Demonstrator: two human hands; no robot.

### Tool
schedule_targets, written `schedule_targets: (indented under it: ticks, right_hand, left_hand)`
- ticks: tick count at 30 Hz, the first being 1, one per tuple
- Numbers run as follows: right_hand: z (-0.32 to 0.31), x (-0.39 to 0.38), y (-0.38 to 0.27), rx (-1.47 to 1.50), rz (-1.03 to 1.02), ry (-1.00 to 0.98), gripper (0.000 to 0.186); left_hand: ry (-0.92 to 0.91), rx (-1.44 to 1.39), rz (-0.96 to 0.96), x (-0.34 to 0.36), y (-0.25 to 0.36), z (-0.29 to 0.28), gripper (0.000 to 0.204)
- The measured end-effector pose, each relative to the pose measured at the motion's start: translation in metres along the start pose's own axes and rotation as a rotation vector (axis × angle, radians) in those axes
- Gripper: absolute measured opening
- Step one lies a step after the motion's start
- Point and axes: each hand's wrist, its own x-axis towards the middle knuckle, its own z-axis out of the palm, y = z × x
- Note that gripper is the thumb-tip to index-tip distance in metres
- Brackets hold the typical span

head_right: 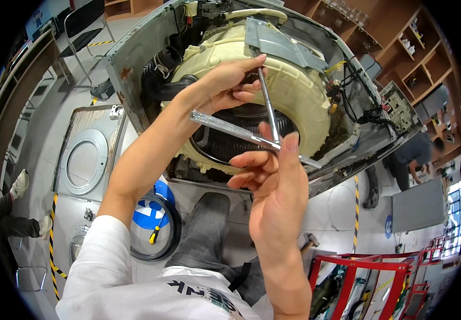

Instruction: The person uses a socket wrench to loosen and remove bolts from the drum assembly of a washing machine, handling the bolts by hand.

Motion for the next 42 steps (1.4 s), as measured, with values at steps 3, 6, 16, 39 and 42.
schedule_targets:
  ticks: [3,6,16,39,42]
  right_hand:
    - [-0.004,0.009,0.005,-0.069,-0.188,0.026,0.036]
    - [-0.002,0.004,-0.012,-0.572,-0.220,0.006,0.031]
    - [-0.003,-0.016,-0.020,-1.480,-1.190,-0.078,0.028]
    - [-0.009,-0.014,-0.029,-1.605,-0.956,-0.062,0.031]
    - [-0.016,-0.018,-0.023,-1.387,-1.074,-0.153,0.031]
  left_hand:
    - [0.028,0.026,-0.008,-0.001,0.003,0.009,0.032]
    - [0.044,0.110,-0.014,-0.002,0.002,0.004,0.033]
    - [-0.046,0.018,-0.007,0.004,0.002,-0.005,0.026]
    - [-0.003,0.037,0.022,0.000,0.006,-0.005,0.030]
    - [0.012,-0.111,0.015,0.007,0.003,-0.006,0.028]
